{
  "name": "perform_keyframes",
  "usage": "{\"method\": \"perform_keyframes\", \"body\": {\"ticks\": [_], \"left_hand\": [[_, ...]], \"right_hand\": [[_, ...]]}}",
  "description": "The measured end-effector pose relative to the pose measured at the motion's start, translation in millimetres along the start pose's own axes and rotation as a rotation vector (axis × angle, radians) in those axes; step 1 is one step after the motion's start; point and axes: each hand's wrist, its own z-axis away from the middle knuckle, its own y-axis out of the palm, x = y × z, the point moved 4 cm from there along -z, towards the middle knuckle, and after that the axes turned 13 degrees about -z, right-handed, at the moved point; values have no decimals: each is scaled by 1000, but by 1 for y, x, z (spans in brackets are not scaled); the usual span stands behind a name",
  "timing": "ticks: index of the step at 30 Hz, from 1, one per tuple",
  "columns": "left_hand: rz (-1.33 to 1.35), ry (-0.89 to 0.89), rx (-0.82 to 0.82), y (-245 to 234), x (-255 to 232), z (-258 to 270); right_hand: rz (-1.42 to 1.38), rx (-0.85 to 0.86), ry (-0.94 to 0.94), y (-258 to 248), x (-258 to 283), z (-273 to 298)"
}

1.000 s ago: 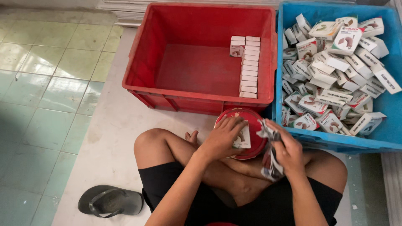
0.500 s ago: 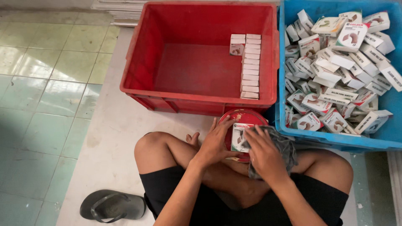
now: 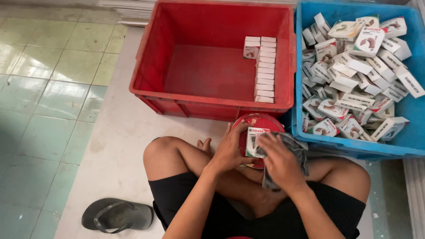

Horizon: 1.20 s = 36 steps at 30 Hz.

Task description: The person wipes small boxes with a cloth, places items inside, and stacks the boxes in rows inside a large red bin.

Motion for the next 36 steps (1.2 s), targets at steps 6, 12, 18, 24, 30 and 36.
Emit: {"method": "perform_keyframes", "body": {"ticks": [6,12,18,24,30,36], "left_hand": [[-83,107,-29,15,16,6],[-97,42,-9,10,16,2],[-57,12,-39,3,-3,3],[-10,56,-36,-16,-34,-6],[-102,125,7,13,-24,-13],[-122,187,37,45,-1,-21]], "right_hand": [[159,279,-125,14,34,1],[129,168,-41,38,-32,-39],[-223,-14,197,2,-33,-57],[-432,-81,188,-30,-9,-33],[-205,33,-81,-40,42,5],[58,83,-158,-31,46,-8]]}}
